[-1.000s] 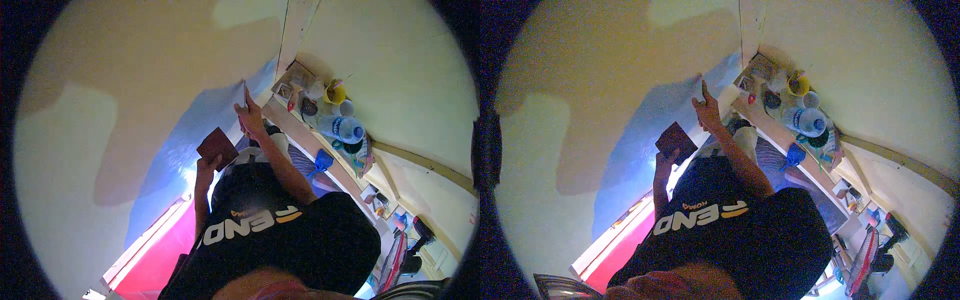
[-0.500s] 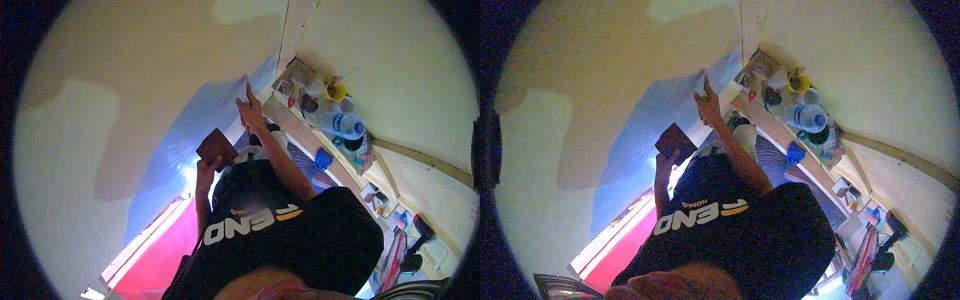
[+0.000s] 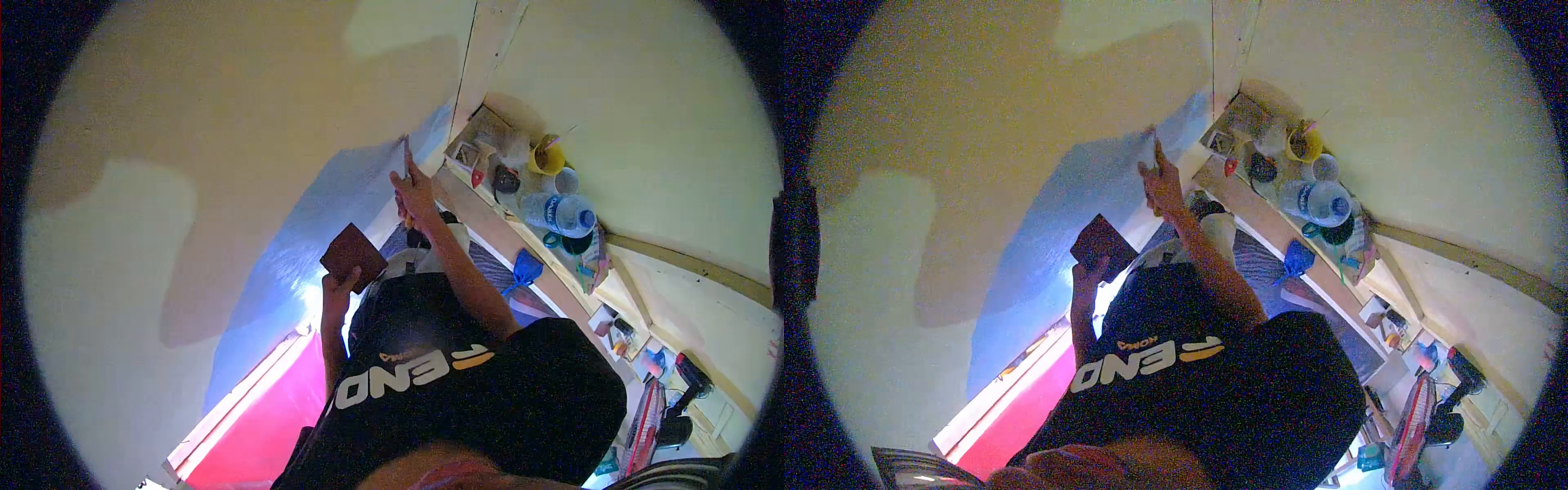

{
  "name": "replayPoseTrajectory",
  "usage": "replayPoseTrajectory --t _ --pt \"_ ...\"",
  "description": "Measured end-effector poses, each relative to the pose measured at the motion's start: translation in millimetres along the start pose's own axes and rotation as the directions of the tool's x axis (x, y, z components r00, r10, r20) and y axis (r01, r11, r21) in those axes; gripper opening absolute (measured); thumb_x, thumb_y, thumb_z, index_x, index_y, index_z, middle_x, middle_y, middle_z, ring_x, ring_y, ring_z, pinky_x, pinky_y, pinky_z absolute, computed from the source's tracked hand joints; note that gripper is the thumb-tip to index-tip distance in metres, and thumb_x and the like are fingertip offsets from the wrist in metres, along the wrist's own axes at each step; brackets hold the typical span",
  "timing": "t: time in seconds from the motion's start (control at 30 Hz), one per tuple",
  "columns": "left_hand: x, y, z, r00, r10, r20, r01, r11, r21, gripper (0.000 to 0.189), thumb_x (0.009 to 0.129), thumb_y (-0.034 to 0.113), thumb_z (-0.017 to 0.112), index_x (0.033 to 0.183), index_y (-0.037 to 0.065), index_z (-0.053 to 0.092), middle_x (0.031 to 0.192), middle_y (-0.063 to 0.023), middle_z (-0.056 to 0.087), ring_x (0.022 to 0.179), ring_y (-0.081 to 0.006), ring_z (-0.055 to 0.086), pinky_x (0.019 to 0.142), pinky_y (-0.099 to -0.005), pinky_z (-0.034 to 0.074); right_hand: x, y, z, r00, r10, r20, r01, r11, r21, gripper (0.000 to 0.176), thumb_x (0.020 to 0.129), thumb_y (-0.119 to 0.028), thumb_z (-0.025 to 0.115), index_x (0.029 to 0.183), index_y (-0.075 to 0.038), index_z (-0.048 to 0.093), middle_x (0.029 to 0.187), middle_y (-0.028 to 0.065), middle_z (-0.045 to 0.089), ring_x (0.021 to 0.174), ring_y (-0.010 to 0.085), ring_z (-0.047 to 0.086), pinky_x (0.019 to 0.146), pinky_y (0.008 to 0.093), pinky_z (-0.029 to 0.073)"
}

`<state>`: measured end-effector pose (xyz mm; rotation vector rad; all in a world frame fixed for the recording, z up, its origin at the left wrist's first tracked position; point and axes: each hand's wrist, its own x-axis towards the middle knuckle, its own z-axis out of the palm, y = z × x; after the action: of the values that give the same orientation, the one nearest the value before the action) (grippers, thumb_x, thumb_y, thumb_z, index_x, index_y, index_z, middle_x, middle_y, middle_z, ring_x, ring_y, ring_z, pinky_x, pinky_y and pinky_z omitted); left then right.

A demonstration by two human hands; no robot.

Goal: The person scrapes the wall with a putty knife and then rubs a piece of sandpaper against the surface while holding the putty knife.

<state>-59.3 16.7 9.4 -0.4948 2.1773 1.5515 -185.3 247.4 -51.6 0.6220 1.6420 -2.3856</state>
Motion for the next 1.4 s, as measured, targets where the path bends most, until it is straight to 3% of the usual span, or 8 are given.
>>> replayPoseTrajectory --t 0.13,0.23,0.27,0.37,0.5,0.7,1.1,1.4 --pt "2 6 -4 0.993 -0.099 0.066 0.094 0.992 0.087 0.032 0.088 0.026 0.073 0.104 -0.002 0.071 0.091 -0.0074 0.072 0.084 -0.0148 0.062 0.078 -0.0347 0.049 22 -1 -6 0.995 -0.024 -0.092 0.023 1.000 -0.014 0.077 0.095 -0.024 0.066 0.158 -0.023 0.022 0.055 -0.0042 0.044 0.040 0.0065 0.040 0.034 0.0263 0.036" --pt "8 4 -3 0.999 -0.045 -0.005 0.045 0.989 0.139 0.034 0.089 0.029 0.072 0.101 -0.003 0.071 0.089 -0.0076 0.072 0.084 -0.0153 0.062 0.077 -0.0352 0.050 7 -2 -8 0.998 -0.011 0.069 0.010 1.000 0.014 0.078 0.095 -0.025 0.067 0.158 -0.022 0.021 0.056 -0.0043 0.045 0.040 0.0071 0.040 0.034 0.0273 0.037" --pt "8 0 -2 0.998 0.057 0.002 -0.057 0.998 0.042 0.034 0.088 0.030 0.073 0.099 -0.002 0.071 0.087 -0.0063 0.071 0.082 -0.0149 0.062 0.075 -0.0347 0.050 9 -5 -13 0.998 -0.019 0.059 0.018 1.000 0.008 0.078 0.095 -0.023 0.066 0.158 -0.023 0.021 0.055 -0.0050 0.044 0.039 0.0069 0.039 0.034 0.0264 0.036" --pt "11 3 -5 0.998 -0.031 0.046 0.023 0.988 0.155 0.035 0.089 0.031 0.073 0.099 -0.002 0.070 0.089 -0.0055 0.071 0.083 -0.0145 0.062 0.075 -0.0345 0.050 27 -9 -19 0.994 -0.078 -0.072 0.068 0.989 -0.128 0.077 0.094 -0.022 0.067 0.158 -0.022 0.023 0.054 -0.0056 0.043 0.039 0.0064 0.039 0.035 0.0251 0.035" --pt "17 -2 -1 0.998 0.036 0.042 -0.035 0.999 -0.025 0.029 0.089 0.027 0.075 0.100 0.000 0.071 0.090 -0.0035 0.071 0.081 -0.0117 0.060 0.074 -0.0319 0.049 14 8 -13 0.993 -0.115 0.039 0.118 0.989 -0.092 0.076 0.095 -0.021 0.066 0.158 -0.023 0.022 0.053 -0.0051 0.043 0.039 0.0063 0.040 0.034 0.0257 0.037" --pt "17 9 -2 0.994 0.067 0.087 -0.068 0.998 0.001 0.024 0.090 0.022 0.074 0.101 0.001 0.071 0.091 -0.0029 0.071 0.082 -0.0109 0.060 0.075 -0.0313 0.049 33 -14 -22 0.995 -0.048 -0.086 0.041 0.996 -0.084 0.076 0.095 -0.021 0.066 0.157 -0.024 0.024 0.053 -0.0046 0.044 0.040 0.0074 0.041 0.034 0.0262 0.036" --pt "31 -5 -10 0.997 -0.059 0.051 0.056 0.997 0.059 0.026 0.088 0.023 0.075 0.102 0.002 0.071 0.094 -0.0025 0.071 0.083 -0.0121 0.060 0.076 -0.0319 0.048 14 -14 -15 1.000 0.022 0.013 -0.023 0.998 0.054 0.077 0.094 -0.027 0.068 0.157 -0.028 0.023 0.056 -0.0034 0.045 0.039 0.0079 0.040 0.033 0.0267 0.035" --pt "29 9 -7 0.999 -0.043 0.021 0.040 0.990 0.137 0.029 0.088 0.028 0.075 0.099 0.002 0.071 0.088 0.0001 0.070 0.077 -0.0117 0.058 0.073 -0.0314 0.047 -1 -11 3 0.998 -0.013 -0.061 0.005 0.992 -0.125 0.074 0.094 -0.019 0.064 0.157 -0.024 0.025 0.050 -0.0033 0.047 0.035 0.0081 0.039 0.035 0.0277 0.039"
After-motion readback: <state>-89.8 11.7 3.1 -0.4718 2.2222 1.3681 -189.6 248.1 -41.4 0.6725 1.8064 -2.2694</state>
